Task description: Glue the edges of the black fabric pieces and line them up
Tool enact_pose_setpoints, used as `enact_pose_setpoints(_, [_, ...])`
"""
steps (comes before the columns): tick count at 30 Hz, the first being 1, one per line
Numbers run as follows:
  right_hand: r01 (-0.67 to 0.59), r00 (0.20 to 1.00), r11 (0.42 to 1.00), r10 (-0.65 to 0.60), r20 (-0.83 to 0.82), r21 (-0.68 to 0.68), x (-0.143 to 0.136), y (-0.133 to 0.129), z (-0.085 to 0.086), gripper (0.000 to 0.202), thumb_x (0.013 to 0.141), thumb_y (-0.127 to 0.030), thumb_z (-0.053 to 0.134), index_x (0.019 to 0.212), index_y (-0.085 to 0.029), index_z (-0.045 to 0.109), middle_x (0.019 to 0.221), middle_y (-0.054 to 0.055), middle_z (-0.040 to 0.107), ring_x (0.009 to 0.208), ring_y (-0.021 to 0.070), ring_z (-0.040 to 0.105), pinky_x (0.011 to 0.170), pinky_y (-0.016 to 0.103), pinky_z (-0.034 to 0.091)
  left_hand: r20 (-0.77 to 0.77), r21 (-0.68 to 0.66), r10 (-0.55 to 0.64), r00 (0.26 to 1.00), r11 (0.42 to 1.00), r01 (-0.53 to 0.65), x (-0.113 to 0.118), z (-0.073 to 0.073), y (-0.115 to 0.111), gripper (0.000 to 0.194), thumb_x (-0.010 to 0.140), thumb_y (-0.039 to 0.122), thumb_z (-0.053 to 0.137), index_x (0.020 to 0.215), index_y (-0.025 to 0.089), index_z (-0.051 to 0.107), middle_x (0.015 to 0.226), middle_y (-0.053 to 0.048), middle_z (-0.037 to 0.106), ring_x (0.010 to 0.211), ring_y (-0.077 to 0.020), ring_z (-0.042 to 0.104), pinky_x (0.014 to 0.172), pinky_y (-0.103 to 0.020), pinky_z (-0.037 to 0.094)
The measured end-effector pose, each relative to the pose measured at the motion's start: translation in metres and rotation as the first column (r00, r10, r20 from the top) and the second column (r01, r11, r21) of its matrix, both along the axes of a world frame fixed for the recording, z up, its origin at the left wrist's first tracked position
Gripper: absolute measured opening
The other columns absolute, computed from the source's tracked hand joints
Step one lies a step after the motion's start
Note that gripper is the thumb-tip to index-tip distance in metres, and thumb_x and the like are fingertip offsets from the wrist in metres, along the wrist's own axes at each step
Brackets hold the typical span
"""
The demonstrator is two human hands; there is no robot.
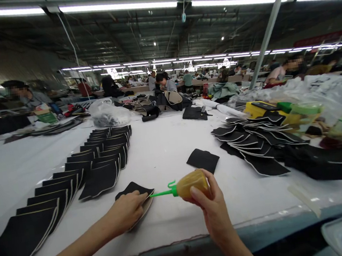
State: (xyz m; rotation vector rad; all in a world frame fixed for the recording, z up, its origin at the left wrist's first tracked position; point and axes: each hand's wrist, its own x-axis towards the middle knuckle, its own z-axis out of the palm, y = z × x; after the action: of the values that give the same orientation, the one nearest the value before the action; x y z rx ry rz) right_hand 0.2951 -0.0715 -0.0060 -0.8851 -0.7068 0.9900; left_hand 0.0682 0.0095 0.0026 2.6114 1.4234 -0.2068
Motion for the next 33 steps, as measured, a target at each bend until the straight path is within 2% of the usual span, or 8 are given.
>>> enact_pose_setpoints(3, [0.031, 0.96, 0.999, -0.039, 0.278, 0.034, -0.008, 0.004, 0.003, 0.059, 0.066, -0.034, 0.084, 0.116, -0.023, 0.055, 0.103, 0.005, 0.061, 0.09, 0.0264, 0.061, 0.078, 0.041, 0.056, 0.032, -0.022, -0.036, 0.999, 0.999, 0.037, -0.003, -0.004, 0.003, 0.045, 0.085, 0.016, 0.029, 0.118, 0.019, 0.059, 0.093, -0.012, 0.067, 0.084, -0.0285, 0.065, 0.074, -0.04, 0.047])
enact_pose_setpoints(6, [0.055, 0.833, 0.995, -0.089, 0.546, 0.078, -0.012, 0.008, 0.005, 0.059, 0.065, -0.036, 0.084, 0.116, -0.024, 0.056, 0.111, 0.006, 0.059, 0.099, 0.0271, 0.057, 0.087, 0.038, 0.05, 0.05, -0.034, -0.033, 0.998, 0.999, 0.034, -0.005, -0.008, 0.003, 0.051, 0.086, 0.015, 0.028, 0.132, 0.021, 0.05, 0.097, -0.012, 0.069, 0.087, -0.0297, 0.065, 0.074, -0.04, 0.047])
enact_pose_setpoints(10, [-0.023, 0.664, 0.993, -0.073, 0.745, 0.117, -0.017, 0.017, 0.005, 0.059, 0.068, -0.038, 0.082, 0.118, -0.024, 0.055, 0.11, 0.006, 0.06, 0.094, 0.0259, 0.059, 0.084, 0.035, 0.05, 0.098, -0.076, 0.008, 0.995, 0.997, -0.001, -0.005, -0.012, 0.001, 0.051, 0.087, 0.017, 0.026, 0.134, 0.02, 0.047, 0.104, -0.014, 0.069, 0.092, -0.0309, 0.066, 0.076, -0.042, 0.048])
enact_pose_setpoints(16, [-0.079, 0.574, 0.989, -0.058, 0.817, 0.126, -0.023, 0.026, 0.004, 0.059, 0.069, -0.037, 0.082, 0.119, -0.025, 0.054, 0.106, 0.005, 0.062, 0.088, 0.0254, 0.061, 0.083, 0.036, 0.05, 0.169, -0.123, 0.049, 0.984, 0.992, -0.029, -0.008, -0.014, 0.002, 0.051, 0.086, 0.017, 0.03, 0.133, 0.02, 0.048, 0.109, -0.013, 0.068, 0.097, -0.0286, 0.065, 0.08, -0.039, 0.047])
enact_pose_setpoints(21, [-0.099, 0.518, 0.984, -0.076, 0.852, 0.148, -0.025, 0.029, 0.001, 0.059, 0.072, -0.037, 0.081, 0.122, -0.025, 0.052, 0.109, 0.006, 0.062, 0.088, 0.0245, 0.062, 0.077, 0.032, 0.051, 0.165, -0.113, 0.064, 0.984, 0.993, -0.045, -0.008, -0.014, 0.0, 0.049, 0.087, 0.018, 0.029, 0.132, 0.02, 0.048, 0.102, -0.012, 0.069, 0.092, -0.0279, 0.065, 0.078, -0.038, 0.047])
enact_pose_setpoints(25, [-0.156, 0.453, 0.971, -0.093, 0.887, 0.182, -0.026, 0.029, -0.002, 0.059, 0.076, -0.036, 0.079, 0.126, -0.027, 0.049, 0.108, 0.005, 0.061, 0.089, 0.0232, 0.062, 0.079, 0.031, 0.051, 0.162, -0.1, 0.059, 0.985, 0.994, -0.043, -0.007, -0.015, -0.001, 0.047, 0.088, 0.021, 0.029, 0.131, 0.018, 0.048, 0.098, -0.012, 0.068, 0.091, -0.0284, 0.065, 0.077, -0.039, 0.047])
enact_pose_setpoints(29, [-0.172, 0.469, 0.972, -0.063, 0.881, 0.161, -0.026, 0.028, -0.001, 0.058, 0.075, -0.035, 0.079, 0.125, -0.026, 0.05, 0.11, 0.005, 0.061, 0.092, 0.0238, 0.062, 0.08, 0.031, 0.051, 0.177, -0.099, 0.05, 0.983, 0.995, -0.033, -0.008, -0.014, -0.002, 0.047, 0.088, 0.023, 0.029, 0.131, 0.018, 0.049, 0.1, -0.012, 0.067, 0.091, -0.0297, 0.064, 0.077, -0.041, 0.047])
enact_pose_setpoints(33, [-0.124, 0.511, 0.986, -0.031, 0.859, 0.109, -0.024, 0.03, 0.001, 0.056, 0.075, -0.036, 0.079, 0.122, -0.025, 0.05, 0.107, 0.005, 0.061, 0.088, 0.0228, 0.062, 0.077, 0.03, 0.05, 0.187, -0.117, 0.05, 0.981, 0.993, -0.028, -0.008, -0.011, -0.003, 0.05, 0.087, 0.022, 0.029, 0.134, 0.017, 0.046, 0.103, -0.013, 0.066, 0.092, -0.0293, 0.064, 0.08, -0.042, 0.047])
